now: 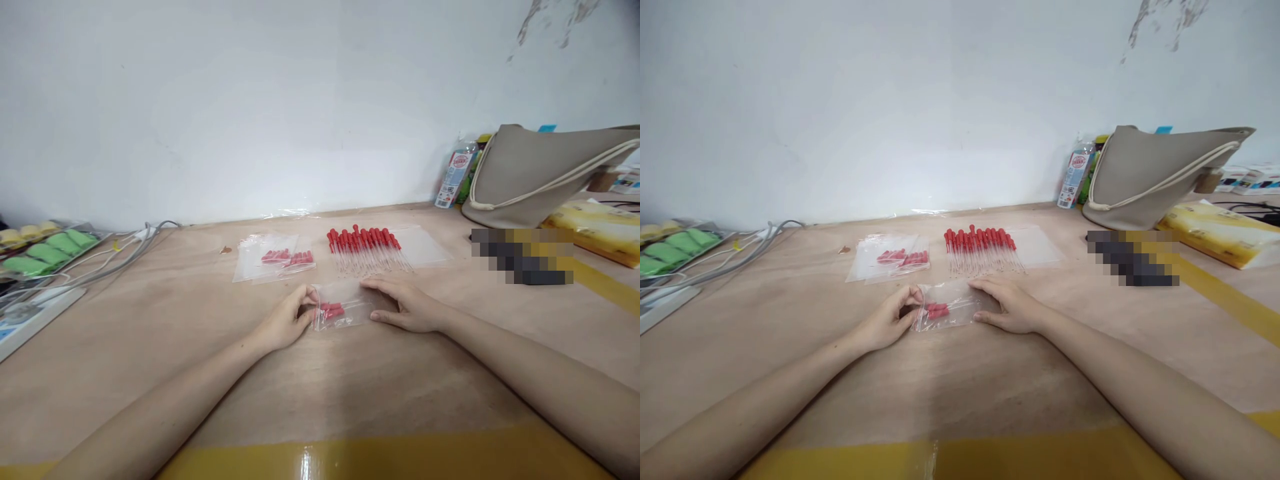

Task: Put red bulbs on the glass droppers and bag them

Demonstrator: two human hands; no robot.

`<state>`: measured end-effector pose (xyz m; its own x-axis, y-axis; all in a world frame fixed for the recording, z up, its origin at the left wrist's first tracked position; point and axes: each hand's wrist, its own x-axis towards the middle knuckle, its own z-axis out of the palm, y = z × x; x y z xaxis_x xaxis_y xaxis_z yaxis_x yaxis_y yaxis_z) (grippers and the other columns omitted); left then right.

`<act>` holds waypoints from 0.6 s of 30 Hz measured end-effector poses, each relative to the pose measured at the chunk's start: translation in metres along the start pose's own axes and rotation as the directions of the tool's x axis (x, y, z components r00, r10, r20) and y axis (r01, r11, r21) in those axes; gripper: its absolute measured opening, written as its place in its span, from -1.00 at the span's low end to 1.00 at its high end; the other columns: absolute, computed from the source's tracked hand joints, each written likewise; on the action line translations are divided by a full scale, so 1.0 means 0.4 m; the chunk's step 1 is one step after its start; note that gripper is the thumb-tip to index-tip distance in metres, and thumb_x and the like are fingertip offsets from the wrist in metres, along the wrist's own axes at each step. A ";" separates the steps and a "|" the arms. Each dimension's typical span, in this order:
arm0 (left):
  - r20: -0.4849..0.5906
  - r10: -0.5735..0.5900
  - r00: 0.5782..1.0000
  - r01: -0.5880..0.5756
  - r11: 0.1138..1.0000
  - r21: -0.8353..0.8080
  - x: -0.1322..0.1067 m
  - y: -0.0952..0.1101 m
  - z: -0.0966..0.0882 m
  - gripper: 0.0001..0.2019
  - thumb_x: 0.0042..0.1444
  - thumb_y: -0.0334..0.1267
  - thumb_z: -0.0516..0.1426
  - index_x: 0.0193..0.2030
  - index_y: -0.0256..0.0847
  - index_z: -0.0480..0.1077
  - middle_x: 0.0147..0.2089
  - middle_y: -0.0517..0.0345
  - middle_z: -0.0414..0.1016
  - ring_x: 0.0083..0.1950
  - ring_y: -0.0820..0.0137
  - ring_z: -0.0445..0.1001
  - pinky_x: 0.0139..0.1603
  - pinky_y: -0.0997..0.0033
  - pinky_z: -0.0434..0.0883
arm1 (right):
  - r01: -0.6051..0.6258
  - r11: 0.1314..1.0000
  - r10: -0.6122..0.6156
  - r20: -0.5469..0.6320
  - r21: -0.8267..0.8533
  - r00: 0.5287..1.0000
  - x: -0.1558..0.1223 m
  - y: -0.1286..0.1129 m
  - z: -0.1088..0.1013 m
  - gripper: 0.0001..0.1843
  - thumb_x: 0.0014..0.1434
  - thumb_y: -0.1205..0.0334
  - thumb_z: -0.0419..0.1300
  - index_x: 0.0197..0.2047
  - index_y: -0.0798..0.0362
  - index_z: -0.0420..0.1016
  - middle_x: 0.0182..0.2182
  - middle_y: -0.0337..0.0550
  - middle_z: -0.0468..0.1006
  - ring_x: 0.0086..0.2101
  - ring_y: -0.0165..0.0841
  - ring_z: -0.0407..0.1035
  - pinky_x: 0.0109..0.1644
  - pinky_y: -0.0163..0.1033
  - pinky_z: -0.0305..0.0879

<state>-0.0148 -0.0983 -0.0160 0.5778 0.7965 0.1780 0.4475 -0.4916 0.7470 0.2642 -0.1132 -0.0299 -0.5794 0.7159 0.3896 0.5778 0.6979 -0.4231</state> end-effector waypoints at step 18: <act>-0.350 0.042 0.936 0.044 0.971 0.234 0.210 -0.020 -0.078 -0.80 -0.06 -0.24 0.13 -0.26 -0.22 0.35 -0.42 0.22 0.30 -0.39 0.46 0.30 -0.34 0.48 0.26 | 0.008 1.000 -0.008 0.001 -0.001 1.000 0.003 0.000 0.002 -0.43 0.08 0.02 0.15 0.11 0.09 0.23 0.02 0.05 0.35 0.02 -0.19 0.22 0.09 -0.01 0.17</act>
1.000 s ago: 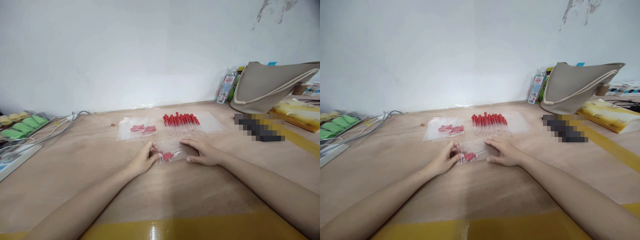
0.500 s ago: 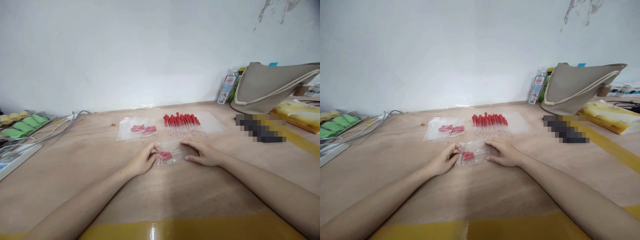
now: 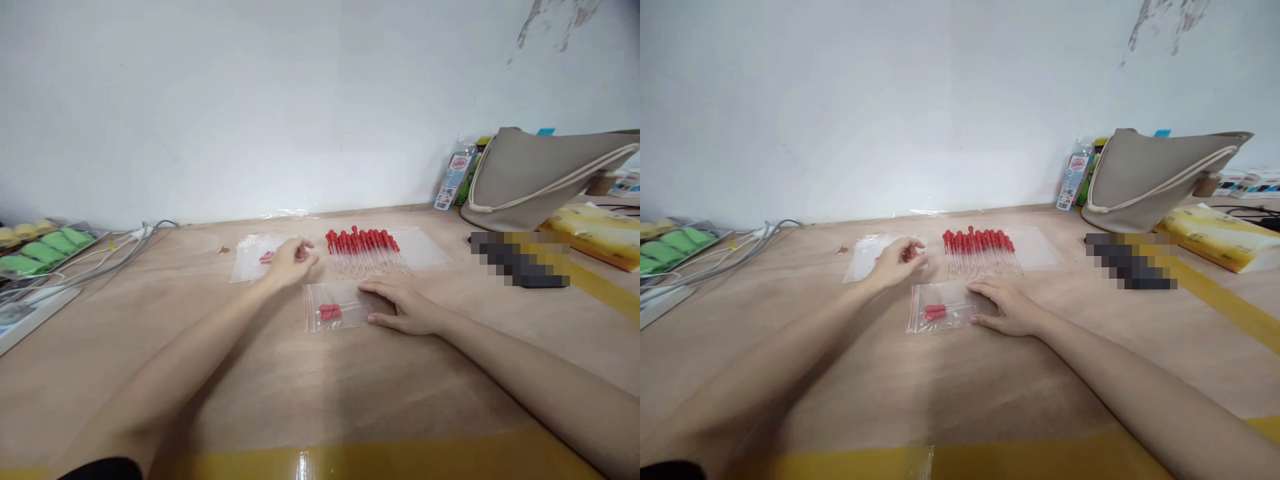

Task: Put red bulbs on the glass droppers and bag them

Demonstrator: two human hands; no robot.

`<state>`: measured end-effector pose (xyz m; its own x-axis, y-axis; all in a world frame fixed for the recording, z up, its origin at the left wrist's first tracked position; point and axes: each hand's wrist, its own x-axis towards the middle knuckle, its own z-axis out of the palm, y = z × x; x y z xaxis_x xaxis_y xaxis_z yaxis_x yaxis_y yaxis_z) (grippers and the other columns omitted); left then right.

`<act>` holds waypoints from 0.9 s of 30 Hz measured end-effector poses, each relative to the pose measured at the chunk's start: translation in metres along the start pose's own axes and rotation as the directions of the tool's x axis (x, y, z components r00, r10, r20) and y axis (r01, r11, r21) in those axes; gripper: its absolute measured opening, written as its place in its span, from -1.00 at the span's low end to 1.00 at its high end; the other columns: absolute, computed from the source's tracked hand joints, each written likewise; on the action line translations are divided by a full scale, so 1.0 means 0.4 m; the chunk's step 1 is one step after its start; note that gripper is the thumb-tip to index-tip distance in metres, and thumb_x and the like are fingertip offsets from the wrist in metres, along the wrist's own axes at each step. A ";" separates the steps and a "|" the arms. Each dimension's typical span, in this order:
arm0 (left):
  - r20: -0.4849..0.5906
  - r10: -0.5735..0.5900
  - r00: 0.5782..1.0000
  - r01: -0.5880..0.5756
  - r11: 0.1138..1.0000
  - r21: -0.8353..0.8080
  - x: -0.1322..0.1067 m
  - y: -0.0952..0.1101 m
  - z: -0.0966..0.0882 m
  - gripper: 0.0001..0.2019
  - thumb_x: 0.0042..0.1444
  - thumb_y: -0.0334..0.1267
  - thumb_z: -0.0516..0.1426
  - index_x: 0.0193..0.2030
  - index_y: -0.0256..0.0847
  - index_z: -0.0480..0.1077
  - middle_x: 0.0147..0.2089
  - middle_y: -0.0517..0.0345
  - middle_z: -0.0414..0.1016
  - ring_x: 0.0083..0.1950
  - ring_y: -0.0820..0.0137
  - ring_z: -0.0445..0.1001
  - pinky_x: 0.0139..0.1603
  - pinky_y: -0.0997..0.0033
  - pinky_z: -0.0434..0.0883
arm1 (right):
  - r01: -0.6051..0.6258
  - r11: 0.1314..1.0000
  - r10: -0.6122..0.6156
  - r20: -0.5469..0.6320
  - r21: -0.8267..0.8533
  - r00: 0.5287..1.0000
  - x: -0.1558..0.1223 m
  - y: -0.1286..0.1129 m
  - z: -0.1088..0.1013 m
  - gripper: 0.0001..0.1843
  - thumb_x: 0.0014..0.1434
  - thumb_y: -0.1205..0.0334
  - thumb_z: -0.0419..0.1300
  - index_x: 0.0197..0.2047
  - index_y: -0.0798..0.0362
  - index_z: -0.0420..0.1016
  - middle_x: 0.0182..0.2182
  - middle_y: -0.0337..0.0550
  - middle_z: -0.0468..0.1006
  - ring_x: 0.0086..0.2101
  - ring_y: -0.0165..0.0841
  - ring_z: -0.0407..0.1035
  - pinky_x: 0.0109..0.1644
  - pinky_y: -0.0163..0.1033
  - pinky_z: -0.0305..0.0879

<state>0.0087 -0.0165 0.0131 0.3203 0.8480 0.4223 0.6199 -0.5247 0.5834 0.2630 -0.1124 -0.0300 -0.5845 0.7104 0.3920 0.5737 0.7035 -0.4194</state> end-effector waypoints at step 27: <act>-0.197 -0.476 0.857 0.225 0.690 -0.689 -0.016 -0.034 -0.057 -0.72 -0.12 -0.16 0.21 -0.31 -0.25 0.28 -0.42 0.19 0.41 -0.47 0.56 0.37 -0.40 0.53 0.36 | -0.011 1.000 0.011 0.017 -0.002 1.000 -0.001 -0.002 0.000 -0.45 0.09 0.00 0.13 0.11 0.07 0.24 0.02 0.05 0.35 0.02 -0.19 0.23 0.09 0.00 0.18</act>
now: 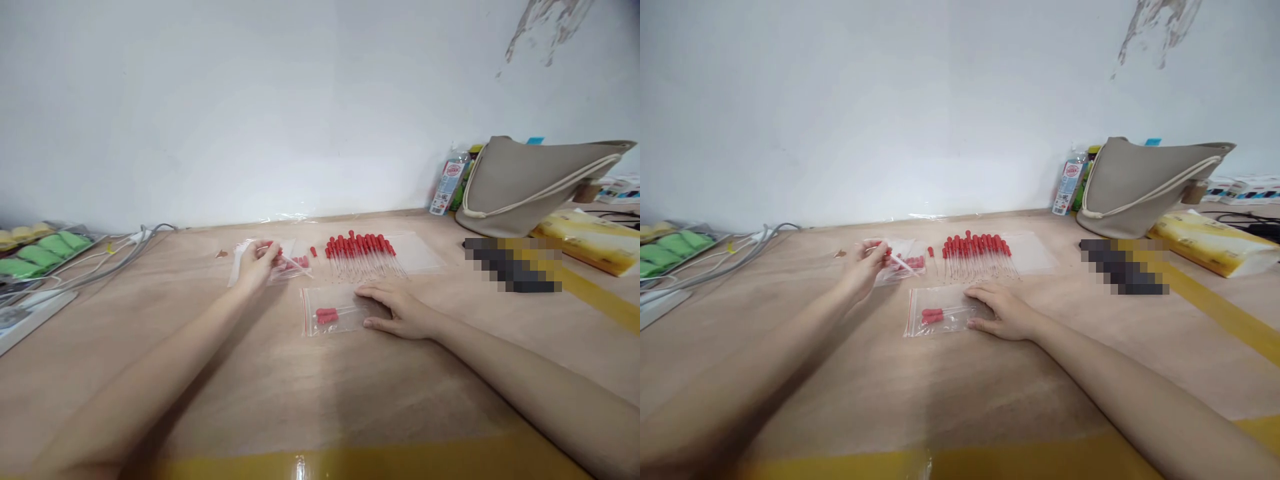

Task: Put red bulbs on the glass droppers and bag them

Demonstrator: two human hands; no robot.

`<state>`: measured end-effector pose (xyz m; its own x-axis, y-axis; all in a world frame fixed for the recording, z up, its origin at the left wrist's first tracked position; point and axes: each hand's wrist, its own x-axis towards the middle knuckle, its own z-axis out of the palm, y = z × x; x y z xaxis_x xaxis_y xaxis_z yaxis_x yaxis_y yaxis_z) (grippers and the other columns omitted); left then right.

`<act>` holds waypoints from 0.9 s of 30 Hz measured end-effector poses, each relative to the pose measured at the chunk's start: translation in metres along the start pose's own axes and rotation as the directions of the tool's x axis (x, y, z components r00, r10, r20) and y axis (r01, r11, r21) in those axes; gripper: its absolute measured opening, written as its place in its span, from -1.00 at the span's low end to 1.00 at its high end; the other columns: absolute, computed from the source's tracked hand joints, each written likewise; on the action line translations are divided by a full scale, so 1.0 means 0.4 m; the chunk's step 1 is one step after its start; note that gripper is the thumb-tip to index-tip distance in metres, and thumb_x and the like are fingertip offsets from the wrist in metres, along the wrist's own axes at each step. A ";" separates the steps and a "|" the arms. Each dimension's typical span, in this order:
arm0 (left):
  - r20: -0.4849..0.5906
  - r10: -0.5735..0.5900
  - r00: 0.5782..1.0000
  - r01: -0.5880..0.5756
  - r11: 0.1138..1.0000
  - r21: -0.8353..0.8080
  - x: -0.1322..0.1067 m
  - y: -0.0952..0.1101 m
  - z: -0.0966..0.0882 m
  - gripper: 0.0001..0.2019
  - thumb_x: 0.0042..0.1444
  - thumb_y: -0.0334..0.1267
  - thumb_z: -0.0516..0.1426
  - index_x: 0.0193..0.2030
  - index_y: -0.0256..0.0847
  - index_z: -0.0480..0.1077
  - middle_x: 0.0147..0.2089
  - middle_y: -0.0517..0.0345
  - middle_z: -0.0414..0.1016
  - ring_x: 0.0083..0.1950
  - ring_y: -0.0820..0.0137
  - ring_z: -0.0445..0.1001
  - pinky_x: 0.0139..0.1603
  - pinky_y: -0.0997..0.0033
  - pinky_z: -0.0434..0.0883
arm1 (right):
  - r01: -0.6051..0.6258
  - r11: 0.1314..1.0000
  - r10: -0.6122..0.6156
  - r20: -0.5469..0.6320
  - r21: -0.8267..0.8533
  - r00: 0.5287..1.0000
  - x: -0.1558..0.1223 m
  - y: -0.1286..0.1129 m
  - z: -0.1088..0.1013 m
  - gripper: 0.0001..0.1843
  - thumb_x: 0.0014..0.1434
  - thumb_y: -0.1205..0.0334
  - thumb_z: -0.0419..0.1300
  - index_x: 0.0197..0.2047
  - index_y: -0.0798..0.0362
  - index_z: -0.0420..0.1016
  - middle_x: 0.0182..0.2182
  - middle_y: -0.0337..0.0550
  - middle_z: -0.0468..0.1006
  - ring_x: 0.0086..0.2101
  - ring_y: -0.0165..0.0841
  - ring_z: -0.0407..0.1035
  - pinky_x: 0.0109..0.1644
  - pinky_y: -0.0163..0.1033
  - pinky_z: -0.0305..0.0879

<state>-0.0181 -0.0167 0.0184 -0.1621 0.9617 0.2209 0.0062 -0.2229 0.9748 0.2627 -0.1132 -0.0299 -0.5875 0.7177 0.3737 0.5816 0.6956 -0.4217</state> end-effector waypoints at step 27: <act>0.408 -0.100 0.908 -0.058 0.932 0.357 -0.180 -0.055 -0.071 -0.75 -0.29 -0.20 0.32 -0.45 -0.25 0.43 -0.53 0.21 0.43 -0.52 0.51 0.33 -0.46 0.49 0.29 | 0.011 1.000 -0.011 -0.003 0.000 1.000 0.001 0.000 -0.002 -0.46 0.09 -0.01 0.14 0.09 0.07 0.25 0.01 0.04 0.36 0.01 -0.18 0.23 0.07 0.01 0.19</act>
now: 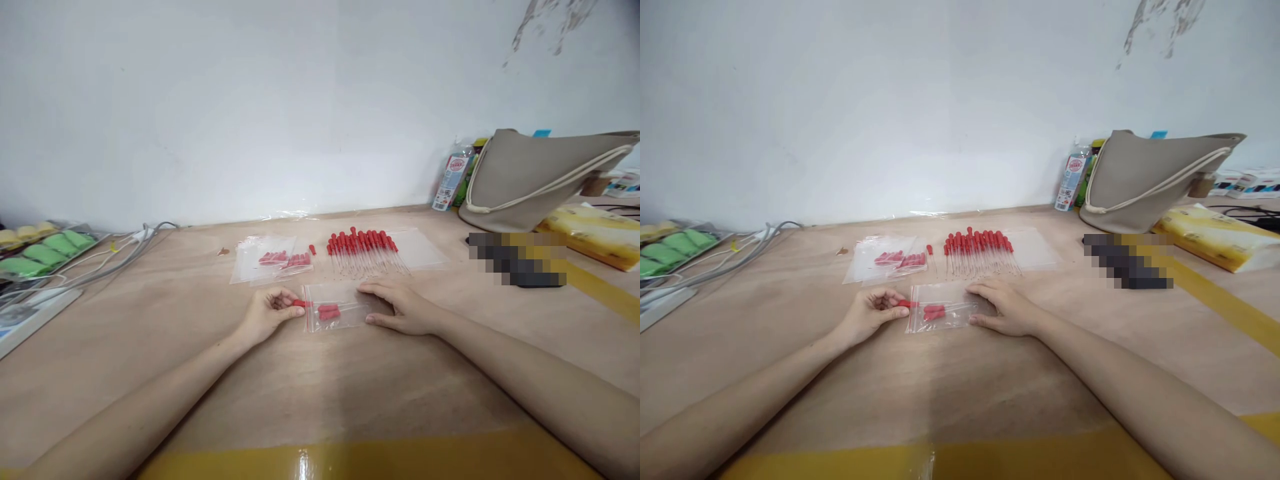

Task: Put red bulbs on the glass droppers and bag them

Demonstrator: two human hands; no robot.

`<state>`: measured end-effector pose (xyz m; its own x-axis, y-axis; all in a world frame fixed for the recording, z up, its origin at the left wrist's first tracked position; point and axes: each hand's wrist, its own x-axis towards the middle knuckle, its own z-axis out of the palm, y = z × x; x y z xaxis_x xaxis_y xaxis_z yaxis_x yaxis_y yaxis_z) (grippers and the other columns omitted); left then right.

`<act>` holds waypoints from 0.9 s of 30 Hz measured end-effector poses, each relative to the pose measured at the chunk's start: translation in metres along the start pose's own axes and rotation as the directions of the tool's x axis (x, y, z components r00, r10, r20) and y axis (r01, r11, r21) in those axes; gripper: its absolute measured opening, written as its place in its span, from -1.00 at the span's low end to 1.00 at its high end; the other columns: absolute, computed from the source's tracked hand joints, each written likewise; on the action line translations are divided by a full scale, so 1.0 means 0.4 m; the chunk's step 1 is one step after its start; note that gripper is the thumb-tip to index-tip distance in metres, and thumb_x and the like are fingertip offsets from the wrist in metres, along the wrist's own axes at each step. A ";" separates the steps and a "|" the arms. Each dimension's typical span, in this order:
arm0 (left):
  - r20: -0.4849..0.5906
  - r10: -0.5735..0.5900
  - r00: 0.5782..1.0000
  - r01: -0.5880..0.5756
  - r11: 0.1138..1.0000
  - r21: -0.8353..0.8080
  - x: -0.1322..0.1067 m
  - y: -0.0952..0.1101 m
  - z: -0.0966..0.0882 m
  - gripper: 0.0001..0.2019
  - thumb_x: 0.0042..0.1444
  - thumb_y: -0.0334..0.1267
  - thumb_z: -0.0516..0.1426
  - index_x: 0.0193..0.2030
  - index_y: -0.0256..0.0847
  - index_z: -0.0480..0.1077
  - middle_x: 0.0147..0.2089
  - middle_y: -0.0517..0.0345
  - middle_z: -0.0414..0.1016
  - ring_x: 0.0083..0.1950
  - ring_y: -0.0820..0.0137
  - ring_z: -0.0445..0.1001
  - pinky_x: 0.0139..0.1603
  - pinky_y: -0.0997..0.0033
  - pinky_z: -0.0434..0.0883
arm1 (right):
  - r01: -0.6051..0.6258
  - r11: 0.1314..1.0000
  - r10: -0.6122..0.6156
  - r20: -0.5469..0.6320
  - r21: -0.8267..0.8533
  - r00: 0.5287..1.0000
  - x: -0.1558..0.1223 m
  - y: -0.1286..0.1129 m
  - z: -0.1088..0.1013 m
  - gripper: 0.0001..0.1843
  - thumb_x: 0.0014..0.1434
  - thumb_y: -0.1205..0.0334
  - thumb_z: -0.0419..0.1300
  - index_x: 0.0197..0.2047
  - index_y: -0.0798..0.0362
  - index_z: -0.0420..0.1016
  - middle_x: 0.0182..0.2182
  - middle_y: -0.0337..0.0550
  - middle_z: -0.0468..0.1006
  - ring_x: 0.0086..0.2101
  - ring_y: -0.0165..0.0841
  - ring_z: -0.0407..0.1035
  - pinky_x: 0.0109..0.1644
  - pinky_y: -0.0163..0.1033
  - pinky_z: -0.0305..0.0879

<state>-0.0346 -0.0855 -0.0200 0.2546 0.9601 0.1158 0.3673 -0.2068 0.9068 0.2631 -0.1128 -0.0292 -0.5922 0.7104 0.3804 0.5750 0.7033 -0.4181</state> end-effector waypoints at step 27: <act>-0.034 0.095 0.995 -0.089 0.984 0.157 0.014 0.008 0.050 -0.83 -0.07 -0.20 0.14 -0.33 -0.23 0.41 -0.47 0.21 0.41 -0.51 0.49 0.29 -0.47 0.51 0.23 | -0.002 1.000 0.002 -0.012 0.021 1.000 0.001 0.000 0.001 -0.45 0.08 -0.01 0.14 0.10 0.05 0.26 -0.01 0.05 0.38 -0.01 -0.17 0.26 0.05 0.01 0.20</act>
<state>-0.0144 -0.0845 -0.0246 0.2578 0.9419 0.2153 0.4789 -0.3181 0.8182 0.2626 -0.1128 -0.0294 -0.5842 0.7120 0.3896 0.5642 0.7014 -0.4357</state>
